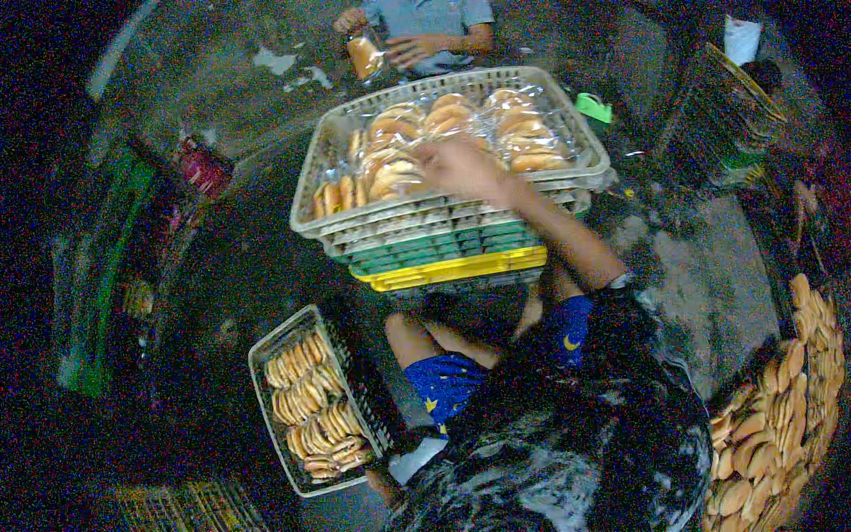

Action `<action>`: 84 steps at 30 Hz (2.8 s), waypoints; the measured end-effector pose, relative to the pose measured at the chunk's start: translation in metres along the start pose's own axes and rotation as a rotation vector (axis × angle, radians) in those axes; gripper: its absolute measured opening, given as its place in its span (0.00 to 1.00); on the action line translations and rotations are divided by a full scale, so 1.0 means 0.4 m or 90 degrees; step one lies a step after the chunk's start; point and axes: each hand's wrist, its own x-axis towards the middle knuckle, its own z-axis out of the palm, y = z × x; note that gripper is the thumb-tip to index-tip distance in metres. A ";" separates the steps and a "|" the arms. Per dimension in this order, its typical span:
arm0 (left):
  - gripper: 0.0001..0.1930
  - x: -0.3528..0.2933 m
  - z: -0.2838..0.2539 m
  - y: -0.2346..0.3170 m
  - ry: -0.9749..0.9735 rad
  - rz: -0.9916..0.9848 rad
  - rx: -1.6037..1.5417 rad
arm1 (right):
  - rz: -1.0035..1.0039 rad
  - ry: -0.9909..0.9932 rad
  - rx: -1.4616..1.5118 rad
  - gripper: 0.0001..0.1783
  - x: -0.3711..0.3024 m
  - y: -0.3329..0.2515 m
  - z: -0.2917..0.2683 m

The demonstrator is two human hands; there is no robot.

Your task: The person sits on the floor and repeatedly picks buns from a pile, places them into clear plastic bags, and arranges the packaged buns in a white plastic crate. The person works continuously, filling the crate with individually wrapped buns.

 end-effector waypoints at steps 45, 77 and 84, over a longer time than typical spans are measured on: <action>0.17 -0.795 1.021 0.211 -1.138 -0.522 -0.007 | 0.058 0.112 0.255 0.13 -0.574 0.441 -0.023; 0.10 -0.708 0.795 0.217 -1.082 -0.386 -0.145 | 0.580 0.324 0.241 0.24 -0.757 0.321 -0.091; 0.31 -0.588 0.749 0.412 -1.032 0.003 -0.323 | 0.312 0.205 0.416 0.13 -0.526 0.182 0.002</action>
